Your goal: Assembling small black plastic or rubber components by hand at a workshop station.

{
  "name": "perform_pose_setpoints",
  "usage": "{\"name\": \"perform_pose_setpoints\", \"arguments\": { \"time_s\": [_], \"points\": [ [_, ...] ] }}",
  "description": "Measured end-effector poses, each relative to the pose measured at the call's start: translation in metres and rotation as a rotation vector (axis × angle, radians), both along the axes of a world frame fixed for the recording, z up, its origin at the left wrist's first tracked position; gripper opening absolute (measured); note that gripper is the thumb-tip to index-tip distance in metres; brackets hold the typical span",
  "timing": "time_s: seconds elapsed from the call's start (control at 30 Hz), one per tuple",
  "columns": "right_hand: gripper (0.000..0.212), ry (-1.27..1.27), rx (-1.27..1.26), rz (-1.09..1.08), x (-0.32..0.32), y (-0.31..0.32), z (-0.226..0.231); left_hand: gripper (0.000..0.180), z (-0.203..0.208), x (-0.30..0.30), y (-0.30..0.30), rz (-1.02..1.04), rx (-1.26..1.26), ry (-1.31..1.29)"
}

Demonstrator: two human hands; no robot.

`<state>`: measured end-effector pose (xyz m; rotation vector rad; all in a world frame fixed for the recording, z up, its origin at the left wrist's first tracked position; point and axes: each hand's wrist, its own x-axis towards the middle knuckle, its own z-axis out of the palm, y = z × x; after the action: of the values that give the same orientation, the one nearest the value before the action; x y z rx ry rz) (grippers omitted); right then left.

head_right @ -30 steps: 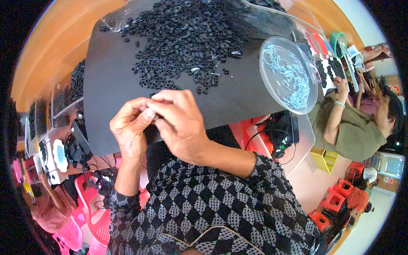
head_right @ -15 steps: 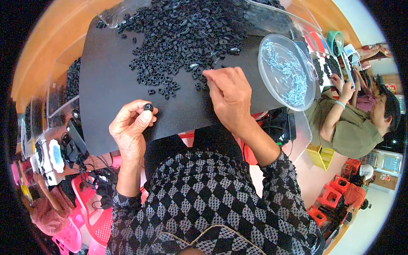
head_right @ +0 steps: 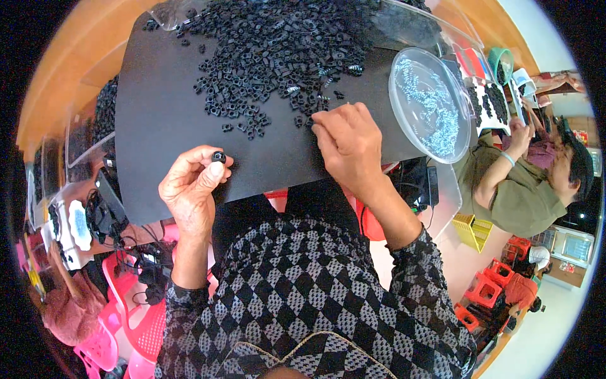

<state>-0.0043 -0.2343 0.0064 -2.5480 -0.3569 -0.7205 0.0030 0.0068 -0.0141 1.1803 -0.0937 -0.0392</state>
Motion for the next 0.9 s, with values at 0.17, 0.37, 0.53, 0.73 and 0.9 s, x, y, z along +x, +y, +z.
{"name": "perform_pose_setpoints", "arguments": {
  "time_s": [0.17,0.37,0.53,0.73,0.9],
  "points": [
    [0.021,-0.016,-0.189,-0.016,0.006,0.017,0.002,0.019,-0.001,-0.002,0.000,-0.011,-0.018,0.002],
    [0.016,-0.018,-0.364,-0.023,0.012,0.024,-0.003,0.020,-0.002,-0.003,-0.001,-0.026,-0.033,0.020],
    [0.013,-0.024,-0.394,0.047,0.014,0.024,-0.004,0.019,-0.005,-0.003,0.001,-0.016,-0.012,-0.003],
    [0.018,-0.045,-0.364,0.171,0.019,0.033,-0.001,0.019,-0.007,-0.002,0.002,-0.035,0.010,-0.016],
    [0.022,-0.039,-0.390,0.178,0.024,0.034,-0.006,0.019,-0.006,-0.003,0.001,-0.035,-0.016,-0.001]
  ]
}}
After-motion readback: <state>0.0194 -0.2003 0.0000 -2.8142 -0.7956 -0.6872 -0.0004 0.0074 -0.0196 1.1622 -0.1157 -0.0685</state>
